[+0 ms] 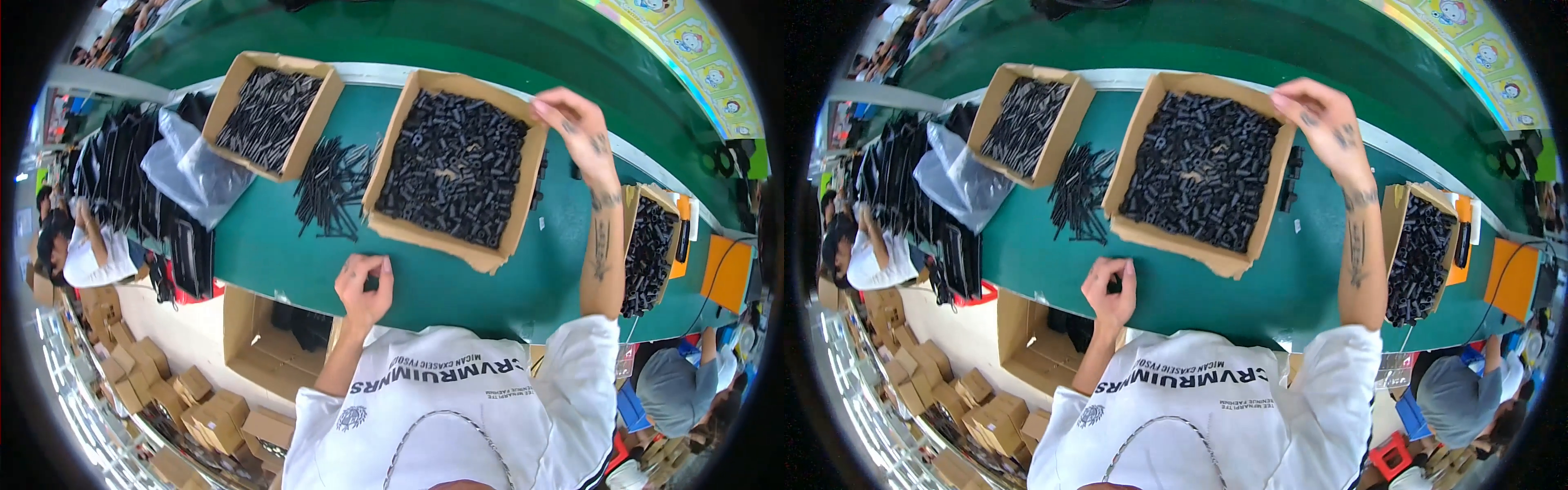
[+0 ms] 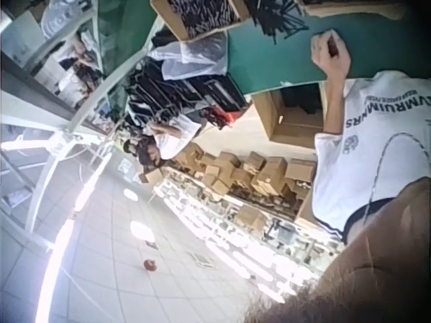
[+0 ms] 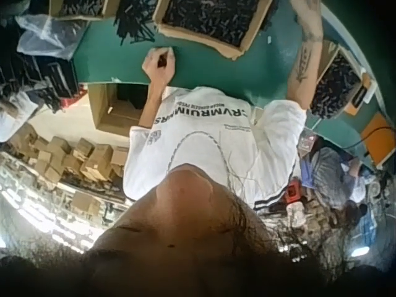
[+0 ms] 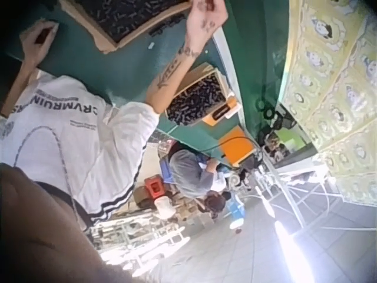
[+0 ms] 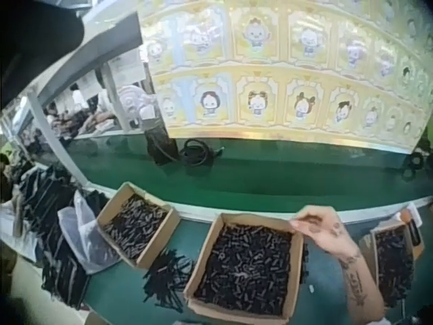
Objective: Assembling small black plastic connector components at a workbench.
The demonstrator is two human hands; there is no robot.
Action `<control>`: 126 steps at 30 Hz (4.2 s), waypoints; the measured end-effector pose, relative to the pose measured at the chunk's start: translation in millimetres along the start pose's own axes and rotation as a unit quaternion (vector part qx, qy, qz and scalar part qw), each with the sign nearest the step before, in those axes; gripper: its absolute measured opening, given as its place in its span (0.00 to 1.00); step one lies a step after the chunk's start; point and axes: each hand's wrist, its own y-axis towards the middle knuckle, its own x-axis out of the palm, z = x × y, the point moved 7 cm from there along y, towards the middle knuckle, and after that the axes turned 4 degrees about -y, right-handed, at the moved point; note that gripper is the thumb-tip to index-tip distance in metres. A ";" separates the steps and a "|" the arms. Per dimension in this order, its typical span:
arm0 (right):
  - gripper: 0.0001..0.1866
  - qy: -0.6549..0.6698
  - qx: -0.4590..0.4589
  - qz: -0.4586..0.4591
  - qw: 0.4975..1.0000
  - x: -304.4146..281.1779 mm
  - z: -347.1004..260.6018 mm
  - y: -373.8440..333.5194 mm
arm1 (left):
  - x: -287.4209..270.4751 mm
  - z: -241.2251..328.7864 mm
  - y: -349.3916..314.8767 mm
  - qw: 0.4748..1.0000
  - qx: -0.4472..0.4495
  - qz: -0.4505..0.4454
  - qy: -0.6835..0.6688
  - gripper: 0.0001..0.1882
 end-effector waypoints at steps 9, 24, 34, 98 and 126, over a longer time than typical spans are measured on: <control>0.05 -0.080 -0.071 -0.015 0.994 60.1 -33.5 -108.8 | -32.0 -15.9 45.1 0.986 0.026 0.060 0.155 0.12; 0.10 -0.252 -0.241 -0.071 0.934 174.7 -72.9 -90.6 | -11.0 -15.8 79.0 0.927 0.204 -0.233 0.213 0.08; 0.28 -0.341 -0.255 -0.128 0.896 213.0 -62.7 -173.4 | -19.0 -15.6 70.1 0.916 0.306 -0.187 0.178 0.11; 0.13 0.073 -0.172 -0.075 0.980 162.3 -51.3 -189.1 | -36.7 46.6 -19.7 0.993 -0.019 -0.111 -0.034 0.08; 0.10 0.119 -0.019 -0.075 0.990 175.7 -8.1 -208.7 | -26.6 26.4 -13.6 0.983 -0.070 -0.159 -0.053 0.06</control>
